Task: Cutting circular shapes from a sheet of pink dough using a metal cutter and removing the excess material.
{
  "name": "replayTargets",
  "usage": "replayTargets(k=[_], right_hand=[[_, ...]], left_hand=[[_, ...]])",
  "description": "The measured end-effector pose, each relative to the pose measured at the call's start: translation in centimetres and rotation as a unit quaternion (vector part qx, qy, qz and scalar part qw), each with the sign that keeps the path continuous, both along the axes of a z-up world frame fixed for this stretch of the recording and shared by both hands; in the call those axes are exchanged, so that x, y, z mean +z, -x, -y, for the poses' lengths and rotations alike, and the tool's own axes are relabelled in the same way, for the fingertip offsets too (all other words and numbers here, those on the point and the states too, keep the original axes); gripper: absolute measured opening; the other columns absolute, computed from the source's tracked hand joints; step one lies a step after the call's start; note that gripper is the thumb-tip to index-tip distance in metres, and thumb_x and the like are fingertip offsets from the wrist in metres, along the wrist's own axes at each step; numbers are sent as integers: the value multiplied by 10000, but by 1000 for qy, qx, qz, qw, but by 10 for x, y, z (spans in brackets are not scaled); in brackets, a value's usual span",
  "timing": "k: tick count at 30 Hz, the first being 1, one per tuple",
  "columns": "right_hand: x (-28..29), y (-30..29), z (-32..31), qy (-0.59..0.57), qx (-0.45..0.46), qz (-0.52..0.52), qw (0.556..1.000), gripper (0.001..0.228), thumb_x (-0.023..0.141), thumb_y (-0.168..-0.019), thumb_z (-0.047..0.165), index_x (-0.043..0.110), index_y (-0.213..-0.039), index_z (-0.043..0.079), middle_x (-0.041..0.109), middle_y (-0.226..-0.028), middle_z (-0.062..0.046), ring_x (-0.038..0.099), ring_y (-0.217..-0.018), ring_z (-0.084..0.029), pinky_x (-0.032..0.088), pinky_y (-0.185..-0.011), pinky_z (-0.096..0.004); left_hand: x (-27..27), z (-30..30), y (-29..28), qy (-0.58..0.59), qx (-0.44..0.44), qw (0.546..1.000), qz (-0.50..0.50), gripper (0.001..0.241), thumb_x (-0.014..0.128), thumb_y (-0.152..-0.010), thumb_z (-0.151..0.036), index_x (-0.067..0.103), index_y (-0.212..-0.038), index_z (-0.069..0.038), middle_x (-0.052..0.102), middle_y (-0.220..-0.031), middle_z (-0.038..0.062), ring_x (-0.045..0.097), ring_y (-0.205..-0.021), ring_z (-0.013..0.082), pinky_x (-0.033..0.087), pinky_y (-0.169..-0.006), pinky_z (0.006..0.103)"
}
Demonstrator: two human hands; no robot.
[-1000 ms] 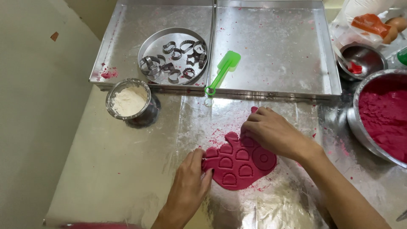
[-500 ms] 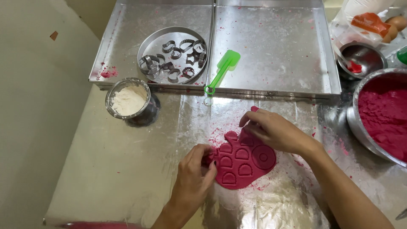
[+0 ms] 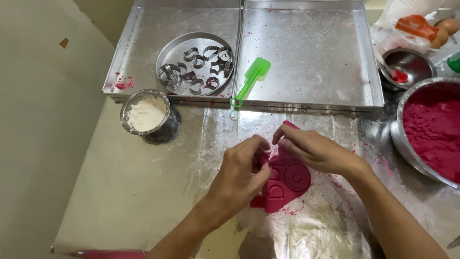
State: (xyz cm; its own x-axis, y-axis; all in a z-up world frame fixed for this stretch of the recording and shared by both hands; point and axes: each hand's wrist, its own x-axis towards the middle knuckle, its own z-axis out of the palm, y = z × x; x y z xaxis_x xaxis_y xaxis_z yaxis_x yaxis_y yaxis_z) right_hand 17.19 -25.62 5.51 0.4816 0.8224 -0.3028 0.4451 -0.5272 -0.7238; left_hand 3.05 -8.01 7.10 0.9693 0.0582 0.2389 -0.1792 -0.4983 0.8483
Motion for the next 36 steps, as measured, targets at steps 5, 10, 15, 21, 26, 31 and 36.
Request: replayTargets(k=[5,10,15,21,26,31,36], right_hand=[[-24,-7,14,-15,0,-39,999,649,628,-825,627,628,-1283,168,737,-962,-201,700,-933,-393,541,-844,-565],[-41,-7,24,-34,-12,-24,999,535,940,-682,496,718,-911,66,688,-781,-122,690,-752,-270,569,-702,-430],[-27,-4,20,-54,-50,3,997,237,856,-795,239,735,-727,47,693,-604,-59,654,-634,-209,539,-641,-369],[20,7,15,-96,-37,28,994,274,784,-875,241,672,-683,79,688,-578,-71,645,-603,-194,552,-645,-361],[18,5,19,-105,-39,56,992,206,780,-874,223,693,-747,87,643,-610,-103,634,-618,-222,547,-653,-384],[15,0,23,-121,-53,43,990,110,800,-858,200,766,-806,109,670,-606,-92,689,-627,-226,582,-702,-387],[3,-8,32,-103,-82,32,991,95,797,-850,179,764,-813,99,719,-616,-67,685,-669,-185,588,-741,-399]], left_hand=[[-5,7,-32,72,-34,997,-15,214,640,-803,15,617,-1016,25,675,-746,194,690,-664,278,588,-524,356],[-1,17,-52,102,-52,993,-24,211,630,-818,-25,616,-1025,14,672,-719,168,669,-628,236,590,-511,358],[16,19,-50,119,-69,990,-7,227,675,-867,-38,583,-1055,49,674,-766,229,734,-691,309,635,-578,392],[-2,-16,-32,-154,-199,962,-107,402,650,-800,-29,665,-1202,-7,605,-1172,217,559,-1107,394,497,-910,484],[-25,-15,-21,-225,-208,948,-91,389,716,-762,10,701,-1134,-100,542,-1247,153,469,-1150,377,419,-924,468],[-43,-20,-28,-240,-235,939,-68,172,729,-843,-74,731,-928,-224,538,-1154,35,474,-1095,268,401,-894,407],[-40,-19,-34,-203,-257,938,-115,147,676,-911,12,703,-1000,-101,696,-969,114,685,-991,316,555,-831,405]])
